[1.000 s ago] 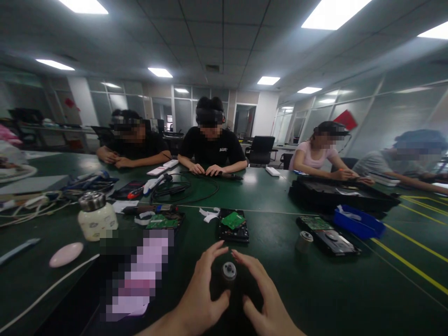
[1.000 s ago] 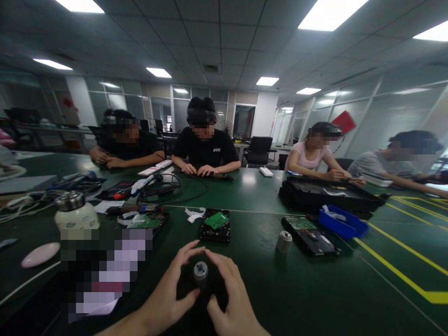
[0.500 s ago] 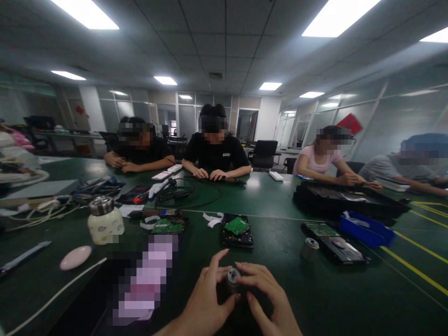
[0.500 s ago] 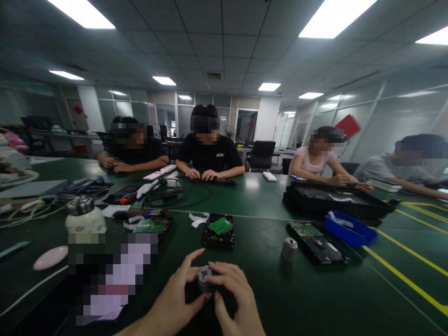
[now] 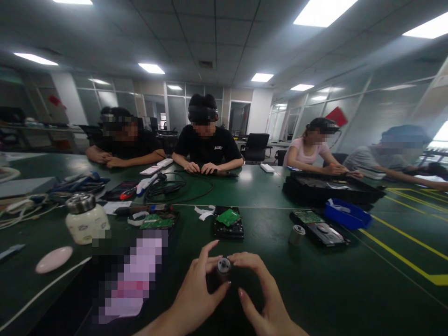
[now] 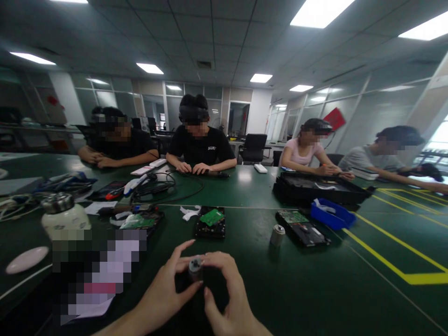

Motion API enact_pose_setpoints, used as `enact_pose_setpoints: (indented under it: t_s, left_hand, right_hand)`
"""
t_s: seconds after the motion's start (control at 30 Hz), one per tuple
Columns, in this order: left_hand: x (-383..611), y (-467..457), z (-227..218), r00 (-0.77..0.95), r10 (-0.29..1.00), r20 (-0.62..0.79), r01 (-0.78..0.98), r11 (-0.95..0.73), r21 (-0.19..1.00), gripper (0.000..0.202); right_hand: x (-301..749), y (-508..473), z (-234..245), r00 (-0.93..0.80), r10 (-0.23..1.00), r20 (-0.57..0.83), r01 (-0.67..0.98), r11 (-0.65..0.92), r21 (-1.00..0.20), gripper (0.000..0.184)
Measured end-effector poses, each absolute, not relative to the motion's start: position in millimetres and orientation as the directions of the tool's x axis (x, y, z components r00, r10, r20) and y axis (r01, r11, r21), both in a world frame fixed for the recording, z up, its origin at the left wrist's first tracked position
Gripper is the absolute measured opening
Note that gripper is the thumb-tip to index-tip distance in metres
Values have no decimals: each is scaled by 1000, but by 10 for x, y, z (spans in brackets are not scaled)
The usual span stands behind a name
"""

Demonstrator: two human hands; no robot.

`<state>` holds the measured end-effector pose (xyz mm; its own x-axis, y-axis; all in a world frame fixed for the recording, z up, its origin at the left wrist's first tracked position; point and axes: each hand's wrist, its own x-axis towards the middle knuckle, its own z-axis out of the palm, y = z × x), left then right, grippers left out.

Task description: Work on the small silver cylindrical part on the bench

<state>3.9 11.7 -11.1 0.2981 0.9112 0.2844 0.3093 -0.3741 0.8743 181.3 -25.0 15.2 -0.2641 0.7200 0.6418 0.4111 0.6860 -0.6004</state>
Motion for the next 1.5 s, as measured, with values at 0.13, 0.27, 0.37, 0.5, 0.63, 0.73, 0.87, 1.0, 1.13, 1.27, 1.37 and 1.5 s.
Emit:
enact_pose_setpoints:
  t_s: [0.13, 0.27, 0.37, 0.5, 0.63, 0.73, 0.87, 1.0, 1.13, 1.27, 1.37, 1.5]
  left_hand:
    - [46, 121, -125, 278, 916, 290, 285, -367, 885, 75]
    - [30, 118, -106, 294, 907, 302, 282, -384, 879, 75]
    - [22, 124, -96, 319, 901, 294, 284, -386, 878, 76]
    - [26, 128, -85, 325, 914, 244, 290, -342, 894, 77]
    - [26, 122, -66, 329, 920, 214, 327, -324, 888, 77]
    - [25, 110, -44, 329, 921, 207, 355, -324, 877, 79]
    - [39, 82, 3, 293, 935, 202, 417, -315, 852, 75]
    - [53, 71, 22, 246, 949, 195, 453, -290, 843, 70]
    - [51, 95, -13, 243, 948, 204, 432, -294, 853, 69]
    - [43, 114, -45, 246, 948, 202, 424, -293, 857, 69]
    - [39, 115, -49, 247, 948, 202, 427, -293, 855, 70]
    - [35, 111, -38, 244, 951, 190, 423, -281, 861, 71]
  right_hand:
    - [1797, -249, 205, -402, 743, 535, 523, 666, -531, 51]
    - [1771, -256, 227, -480, 758, 441, 580, 652, -488, 47]
    - [1765, -254, 222, -492, 756, 432, 583, 654, -482, 46]
    - [1779, -218, 173, -490, 725, 484, 508, 689, -517, 48]
    - [1780, -181, 138, -449, 727, 519, 430, 685, -588, 45]
    - [1772, -174, 165, -437, 732, 522, 399, 678, -617, 45]
    - [1837, -151, 181, -293, 778, 556, 456, 625, -634, 41]
    - [2017, -102, 96, -110, 852, 512, 659, 449, -604, 27]
    - [2139, -100, 24, -151, 929, 337, 786, 319, -530, 30]
    - [2130, -125, 30, -142, 952, 272, 801, 272, -533, 30]
    - [2122, -119, 34, -55, 944, 326, 769, 248, -589, 26]
    - [2141, -55, 13, -5, 923, 384, 732, 265, -628, 20]
